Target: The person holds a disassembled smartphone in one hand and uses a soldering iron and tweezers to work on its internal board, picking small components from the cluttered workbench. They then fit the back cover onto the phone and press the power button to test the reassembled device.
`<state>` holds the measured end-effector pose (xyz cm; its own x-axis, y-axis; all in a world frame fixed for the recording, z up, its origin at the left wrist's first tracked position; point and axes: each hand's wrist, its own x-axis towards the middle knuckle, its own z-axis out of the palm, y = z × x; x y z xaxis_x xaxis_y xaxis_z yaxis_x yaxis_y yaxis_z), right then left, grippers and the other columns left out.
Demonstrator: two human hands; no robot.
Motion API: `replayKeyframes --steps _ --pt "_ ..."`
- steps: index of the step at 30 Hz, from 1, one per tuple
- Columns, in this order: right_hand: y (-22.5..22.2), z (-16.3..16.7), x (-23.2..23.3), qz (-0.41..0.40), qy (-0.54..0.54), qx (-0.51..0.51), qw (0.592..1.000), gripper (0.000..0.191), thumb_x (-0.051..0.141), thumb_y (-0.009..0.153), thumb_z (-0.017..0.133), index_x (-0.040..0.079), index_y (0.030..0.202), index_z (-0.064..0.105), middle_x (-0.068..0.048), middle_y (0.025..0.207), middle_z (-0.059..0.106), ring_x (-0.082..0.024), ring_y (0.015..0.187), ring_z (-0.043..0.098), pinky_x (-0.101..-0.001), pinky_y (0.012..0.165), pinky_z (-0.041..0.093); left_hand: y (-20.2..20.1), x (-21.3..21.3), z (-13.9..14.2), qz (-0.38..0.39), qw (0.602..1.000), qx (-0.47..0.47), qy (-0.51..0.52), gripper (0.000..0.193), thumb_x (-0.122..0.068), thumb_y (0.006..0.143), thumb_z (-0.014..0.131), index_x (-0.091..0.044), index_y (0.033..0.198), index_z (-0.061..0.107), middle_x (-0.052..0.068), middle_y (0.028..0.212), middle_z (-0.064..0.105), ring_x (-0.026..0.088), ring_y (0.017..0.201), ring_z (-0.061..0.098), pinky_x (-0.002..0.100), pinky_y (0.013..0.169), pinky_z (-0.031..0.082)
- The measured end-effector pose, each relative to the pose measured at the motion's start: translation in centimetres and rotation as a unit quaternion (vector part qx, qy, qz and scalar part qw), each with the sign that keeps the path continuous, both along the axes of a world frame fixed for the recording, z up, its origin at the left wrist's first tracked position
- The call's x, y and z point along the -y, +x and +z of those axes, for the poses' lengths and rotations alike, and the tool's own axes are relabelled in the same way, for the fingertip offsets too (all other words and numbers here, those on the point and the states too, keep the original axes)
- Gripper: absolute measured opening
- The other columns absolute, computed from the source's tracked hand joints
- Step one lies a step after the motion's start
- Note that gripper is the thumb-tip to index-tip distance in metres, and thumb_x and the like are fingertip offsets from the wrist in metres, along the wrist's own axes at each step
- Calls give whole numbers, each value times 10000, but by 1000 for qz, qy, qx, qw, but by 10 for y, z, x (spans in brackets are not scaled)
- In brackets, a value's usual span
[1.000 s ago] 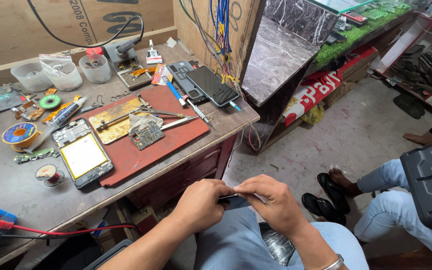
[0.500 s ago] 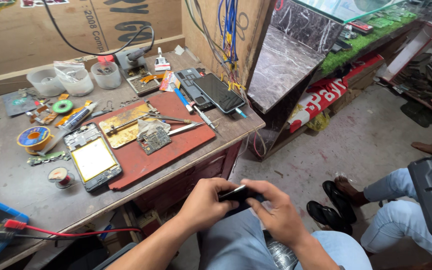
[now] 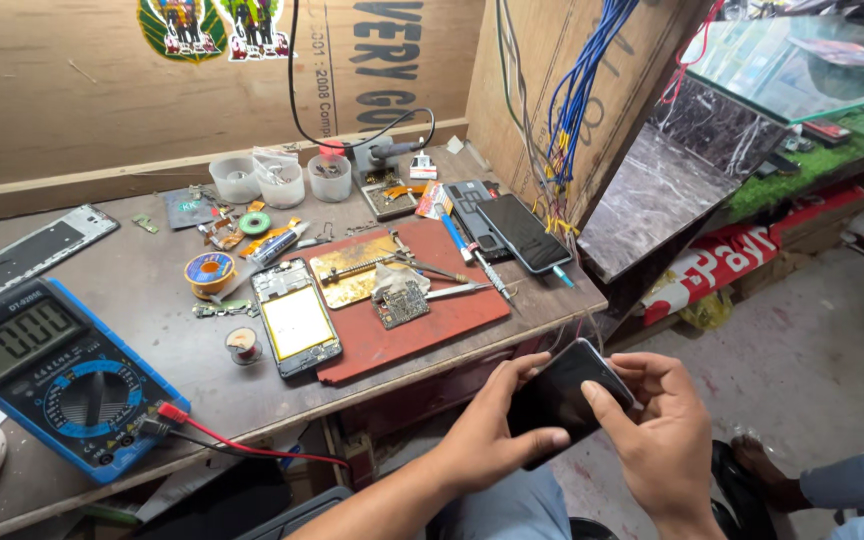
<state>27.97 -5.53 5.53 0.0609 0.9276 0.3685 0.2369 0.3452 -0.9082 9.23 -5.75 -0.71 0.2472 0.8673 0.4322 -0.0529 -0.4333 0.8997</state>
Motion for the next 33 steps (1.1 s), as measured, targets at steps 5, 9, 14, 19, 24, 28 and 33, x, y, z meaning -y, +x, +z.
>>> replayKeyframes --steps 5,9,14,19,24,28,33 --pt "-25 32 -10 39 4 48 998 414 46 801 785 3 1172 606 -83 1040 724 -122 950 690 -255 804 578 1 7 11 14 999 -44 8 1052 -400 783 897 -46 1527 243 174 1417 483 280 1368 510 400 1136 431" --pt "-37 51 -20 100 -37 96 990 380 130 810 801 11 1142 658 -78 1012 753 -110 901 694 -255 756 582 -4 3 4 -51 976 23 -209 951 -326 748 806 -129 1476 227 98 1229 563 203 1033 631 318 825 549" --pt "-46 61 -69 125 -62 67 988 295 253 940 677 17 1116 688 -59 982 778 -114 829 695 -258 699 572 -5 -10 -7 -178 912 321 -182 676 -278 892 728 -73 1428 371 104 1108 534 145 856 547 278 712 480" --pt "-74 61 -148 87 -13 239 967 249 231 888 727 54 1064 727 -56 898 782 -138 785 709 -286 708 567 -16 -13 -5 -274 797 468 -268 615 -392 918 671 -95 1392 415 115 1044 567 162 765 559 284 642 461" --pt "-106 49 -200 93 61 414 904 228 234 870 721 96 1052 723 -105 926 787 -253 863 762 -387 767 588 -19 -18 -9 -272 796 472 -264 632 -438 929 679 -84 1392 432 96 996 568 136 706 531 267 613 446" --pt "-125 38 -223 68 64 503 859 228 270 878 734 118 1048 727 -120 964 775 -329 893 742 -446 793 585 -10 -28 -21 -155 914 303 -220 596 -319 920 732 -94 1383 432 32 906 524 100 694 492 250 597 416" --pt "-142 34 -242 32 25 538 842 273 306 827 788 137 1037 744 -126 938 772 -320 889 742 -451 801 588 -9 -37 -32 -135 930 271 -207 593 -300 923 736 -84 1382 429 8 872 529 87 683 491 239 593 421"
